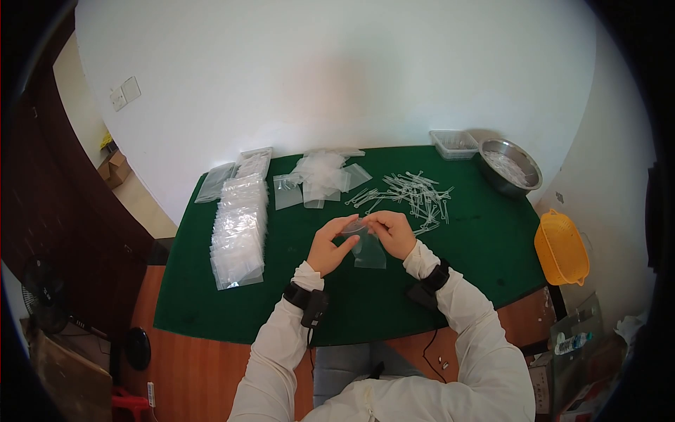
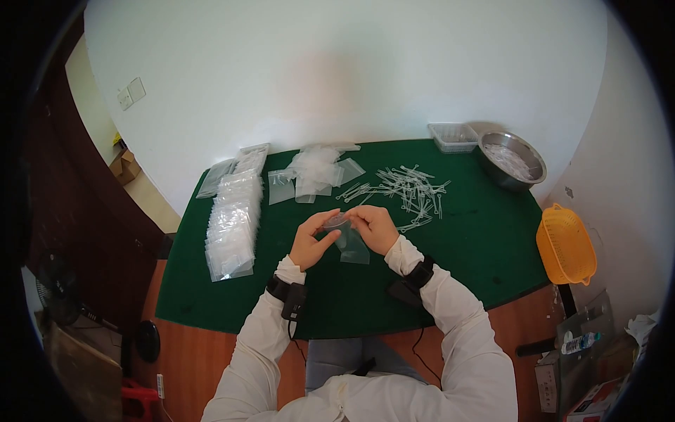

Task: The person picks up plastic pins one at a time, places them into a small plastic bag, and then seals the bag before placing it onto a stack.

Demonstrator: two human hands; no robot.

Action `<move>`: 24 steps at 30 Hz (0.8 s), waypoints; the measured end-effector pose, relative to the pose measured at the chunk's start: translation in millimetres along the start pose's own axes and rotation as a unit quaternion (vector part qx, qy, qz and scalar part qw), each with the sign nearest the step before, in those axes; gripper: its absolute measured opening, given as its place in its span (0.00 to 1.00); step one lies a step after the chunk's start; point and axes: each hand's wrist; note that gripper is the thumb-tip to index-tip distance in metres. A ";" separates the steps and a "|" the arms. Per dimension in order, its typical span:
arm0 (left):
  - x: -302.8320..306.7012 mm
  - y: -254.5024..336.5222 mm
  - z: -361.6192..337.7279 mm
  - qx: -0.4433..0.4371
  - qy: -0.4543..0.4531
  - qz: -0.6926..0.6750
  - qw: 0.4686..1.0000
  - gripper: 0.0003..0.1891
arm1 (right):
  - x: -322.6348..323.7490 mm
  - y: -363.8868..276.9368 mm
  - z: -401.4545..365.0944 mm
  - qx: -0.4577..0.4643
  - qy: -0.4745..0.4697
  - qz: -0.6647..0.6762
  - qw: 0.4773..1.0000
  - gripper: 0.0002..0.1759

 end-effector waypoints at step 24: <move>-9.3 -16.5 -5.6 0.123 0.083 -0.127 0.981 0.10 | -6.6 5.2 -5.2 -0.030 0.093 0.143 0.985 0.14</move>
Point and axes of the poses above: each hand's wrist, its own z-axis towards the middle knuckle, its own x-axis out of the back of the hand, y = z × x, and after that the axes turned 7 degrees about z, right-handed
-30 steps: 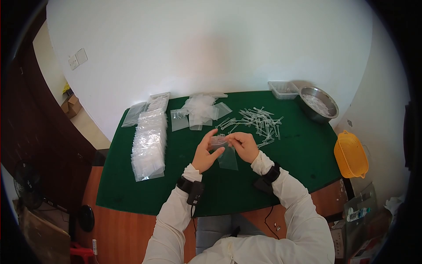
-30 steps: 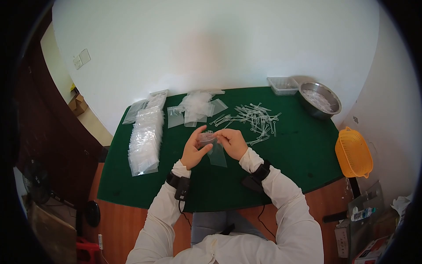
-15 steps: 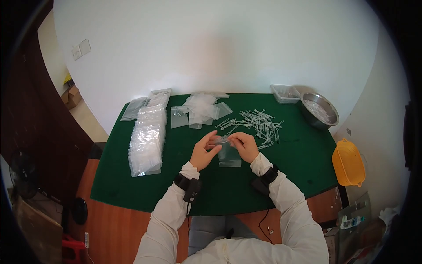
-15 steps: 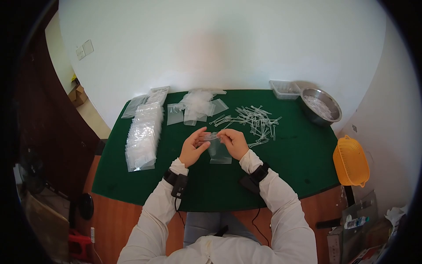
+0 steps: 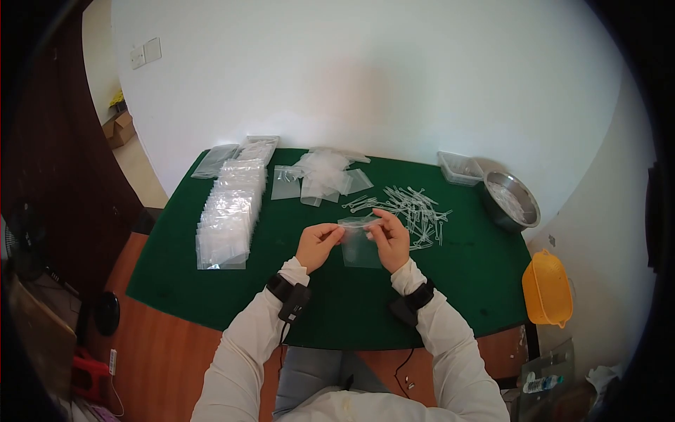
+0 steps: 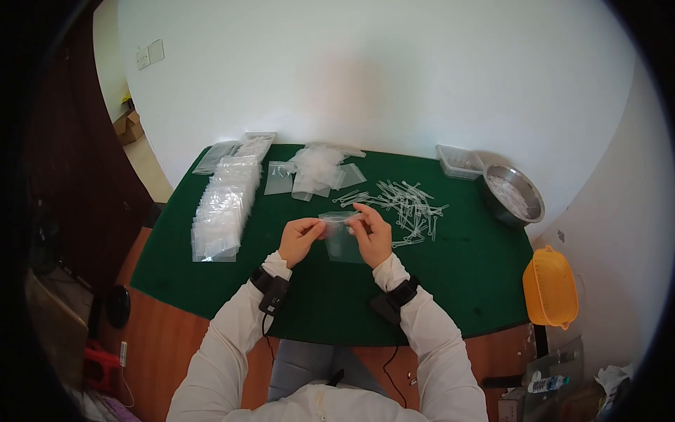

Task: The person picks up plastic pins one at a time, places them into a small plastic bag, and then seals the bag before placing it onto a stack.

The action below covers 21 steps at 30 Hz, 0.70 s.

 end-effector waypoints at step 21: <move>-7.8 -12.7 -3.1 0.051 -0.010 -0.026 0.998 0.10 | -2.4 25.6 -8.3 -0.160 -0.041 0.131 0.978 0.05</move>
Point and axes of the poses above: each hand's wrist, its own z-axis towards the middle knuckle, its own x-axis out of the back of the hand, y = z × x, and after that the axes turned 7 degrees about z, right-handed
